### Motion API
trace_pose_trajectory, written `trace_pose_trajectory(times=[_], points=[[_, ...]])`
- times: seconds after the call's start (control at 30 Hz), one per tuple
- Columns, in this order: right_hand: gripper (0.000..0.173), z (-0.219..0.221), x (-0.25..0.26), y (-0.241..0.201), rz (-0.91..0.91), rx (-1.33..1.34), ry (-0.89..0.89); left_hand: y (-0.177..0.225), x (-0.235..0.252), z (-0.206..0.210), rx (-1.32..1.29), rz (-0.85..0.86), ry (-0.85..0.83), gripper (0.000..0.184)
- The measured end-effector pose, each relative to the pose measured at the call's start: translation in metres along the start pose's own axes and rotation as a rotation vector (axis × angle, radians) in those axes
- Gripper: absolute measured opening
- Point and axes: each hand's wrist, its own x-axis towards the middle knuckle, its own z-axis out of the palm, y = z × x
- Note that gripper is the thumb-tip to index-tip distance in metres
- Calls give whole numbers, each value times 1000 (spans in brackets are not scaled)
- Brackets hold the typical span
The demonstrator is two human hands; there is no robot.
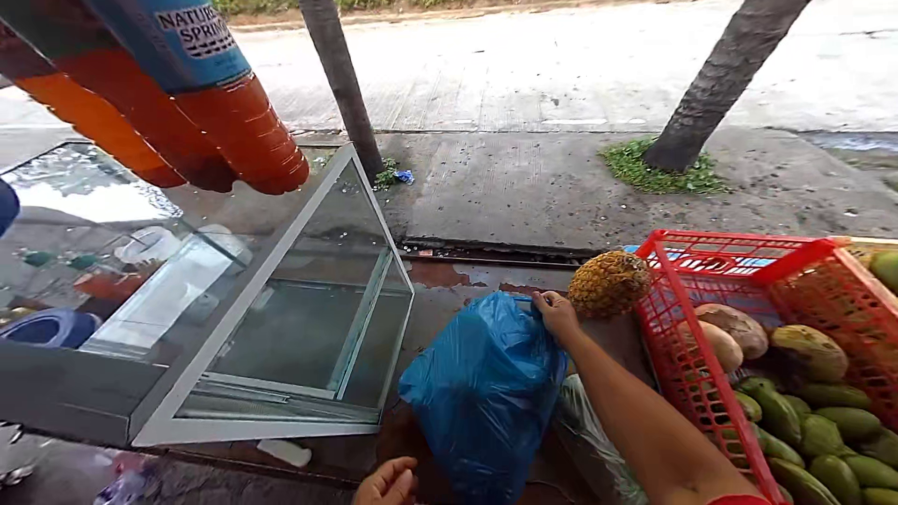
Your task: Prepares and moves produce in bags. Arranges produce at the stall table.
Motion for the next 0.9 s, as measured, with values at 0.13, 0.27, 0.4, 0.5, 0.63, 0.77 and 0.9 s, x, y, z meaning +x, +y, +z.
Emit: trace_pose_trajectory(times=[0.13,0.27,0.4,0.5,0.63,0.77,0.9], points=[[46,-32,-21,5,32,-101,-6,5,33,5,-164,-133,159,56],[48,-53,-114,7,-289,-50,161,14,79,9,-168,7,221,60],[19,-35,-244,23,-262,151,-5,26,112,5,-128,26,230,57],[40,9,-302,59,148,239,-321,30,128,2,-135,18,227,49],[101,84,-330,81,264,458,-244,24,140,-7,-57,26,167,48],[138,123,-337,69,215,660,-102,22,140,-10,-89,9,108,46],[116,142,-355,62,287,565,122,28,127,-7,-158,-38,94,44]])
